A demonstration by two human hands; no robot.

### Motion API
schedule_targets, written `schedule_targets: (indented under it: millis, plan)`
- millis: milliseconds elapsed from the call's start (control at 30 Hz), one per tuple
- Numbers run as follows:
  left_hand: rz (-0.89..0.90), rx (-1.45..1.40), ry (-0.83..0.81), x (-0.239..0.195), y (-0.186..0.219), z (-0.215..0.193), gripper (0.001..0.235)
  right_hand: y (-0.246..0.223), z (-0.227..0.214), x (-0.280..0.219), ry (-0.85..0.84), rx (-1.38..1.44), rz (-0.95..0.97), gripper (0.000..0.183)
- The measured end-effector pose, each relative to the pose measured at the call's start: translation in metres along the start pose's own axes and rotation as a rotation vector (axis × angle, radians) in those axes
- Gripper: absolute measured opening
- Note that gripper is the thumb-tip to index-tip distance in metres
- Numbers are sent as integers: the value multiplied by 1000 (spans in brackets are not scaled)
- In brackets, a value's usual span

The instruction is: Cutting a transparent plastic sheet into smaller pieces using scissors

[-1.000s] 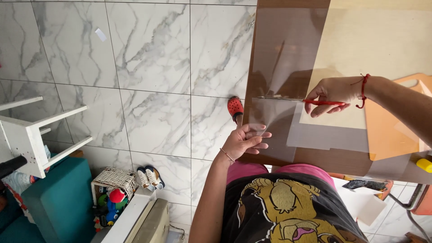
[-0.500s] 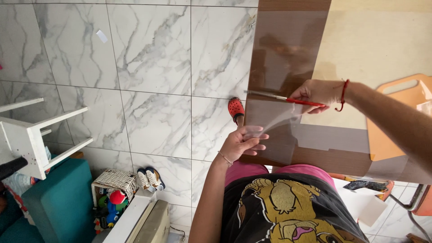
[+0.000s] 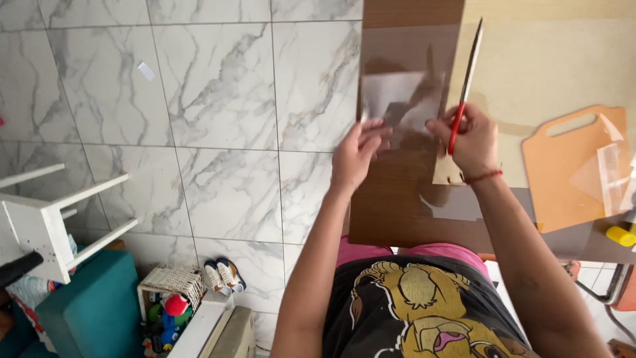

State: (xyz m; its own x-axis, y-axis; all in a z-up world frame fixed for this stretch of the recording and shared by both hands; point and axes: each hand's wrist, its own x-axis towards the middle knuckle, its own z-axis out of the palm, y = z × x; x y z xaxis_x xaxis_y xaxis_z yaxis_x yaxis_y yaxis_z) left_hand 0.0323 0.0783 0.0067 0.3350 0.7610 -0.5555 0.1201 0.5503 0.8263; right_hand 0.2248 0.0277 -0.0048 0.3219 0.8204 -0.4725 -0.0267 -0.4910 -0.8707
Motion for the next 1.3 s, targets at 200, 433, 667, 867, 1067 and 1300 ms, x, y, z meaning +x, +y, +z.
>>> schedule_targets:
  millis: [200,433,667,867,1067,1300]
  plan:
    - [132,338,293,39,-14,-15,42,10,0,22,113,64,-25,32]
    - [-52,374,298,47,-55,-38,28,16,13,14,159,-29,-14,27]
    - [-69,284,242,41,-44,-32,37,15,20,15,179,-83,-10,26]
    - [-93,200,270,39,-33,-30,26,15,23,16,197,-50,7,27]
    - [-185,-108,254,56,-66,-29,18,13,23,17,184,-81,21,25]
    - [-309,-218,111,33,-2,-14,31,6,22,19,162,-166,30,22]
